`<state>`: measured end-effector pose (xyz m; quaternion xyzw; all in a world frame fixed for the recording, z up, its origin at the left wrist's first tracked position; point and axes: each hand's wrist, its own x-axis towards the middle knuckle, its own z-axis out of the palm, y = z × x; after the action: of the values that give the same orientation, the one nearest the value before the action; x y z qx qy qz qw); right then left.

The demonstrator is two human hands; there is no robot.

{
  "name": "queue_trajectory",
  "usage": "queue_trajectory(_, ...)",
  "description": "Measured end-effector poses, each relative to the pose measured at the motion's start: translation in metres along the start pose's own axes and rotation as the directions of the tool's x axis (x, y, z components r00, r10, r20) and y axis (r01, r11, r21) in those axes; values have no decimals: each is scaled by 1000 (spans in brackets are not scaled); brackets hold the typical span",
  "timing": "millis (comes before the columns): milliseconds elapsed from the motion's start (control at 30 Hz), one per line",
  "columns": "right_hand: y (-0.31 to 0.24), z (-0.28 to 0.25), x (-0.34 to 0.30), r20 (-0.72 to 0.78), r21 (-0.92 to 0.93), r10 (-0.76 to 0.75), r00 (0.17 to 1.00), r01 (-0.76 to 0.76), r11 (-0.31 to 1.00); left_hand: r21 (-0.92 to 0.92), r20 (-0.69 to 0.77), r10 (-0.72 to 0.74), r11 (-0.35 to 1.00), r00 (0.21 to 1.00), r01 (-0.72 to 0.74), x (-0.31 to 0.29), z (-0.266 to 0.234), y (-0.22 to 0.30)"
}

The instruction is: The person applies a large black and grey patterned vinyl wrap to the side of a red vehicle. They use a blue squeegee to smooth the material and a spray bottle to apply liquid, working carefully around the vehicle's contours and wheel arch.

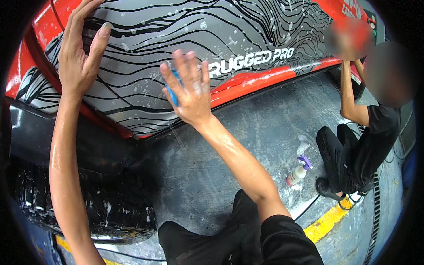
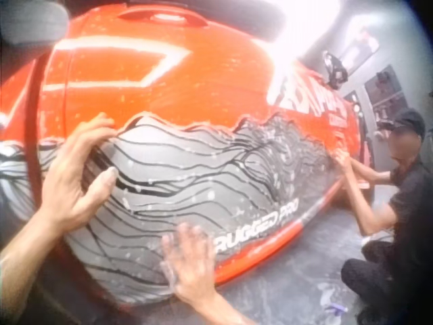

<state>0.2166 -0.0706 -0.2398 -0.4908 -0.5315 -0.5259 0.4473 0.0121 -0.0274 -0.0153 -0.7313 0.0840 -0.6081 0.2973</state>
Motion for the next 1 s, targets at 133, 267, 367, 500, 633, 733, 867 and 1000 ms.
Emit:
queue_trajectory(133,-10,-3,4,-1,2,21,1000,-21,1000,2,-22,35,999,999,-35,-2,4,-10)
queue_trajectory(267,-8,-6,5,-73,20,92,993,-90,996,-23,-26,80,996,996,-81,-5,8,-31)
queue_trajectory(367,-2,-14,7,23,-78,89,996,-87,993,16,25,90,996,996,-90,-2,1,-24)
queue_trajectory(500,-17,-13,4,110,-13,44,993,-43,999,-9,53,-22,1000,998,22,-1,-2,-18)
queue_trajectory(633,-4,-25,11,-14,-58,158,987,-159,986,18,87,-27,1000,996,25,2,-2,-13)
queue_trajectory(733,-12,-19,-3,174,-58,75,982,-66,996,-53,-5,81,995,997,-82,-2,6,-30)
queue_trajectory(867,-7,-45,11,-103,176,354,930,-333,926,-76,84,55,996,995,-48,2,-3,-30)
queue_trajectory(1000,-35,-63,-36,-237,493,636,735,-473,730,-7,145,40,999,989,-39,-2,-10,-31)
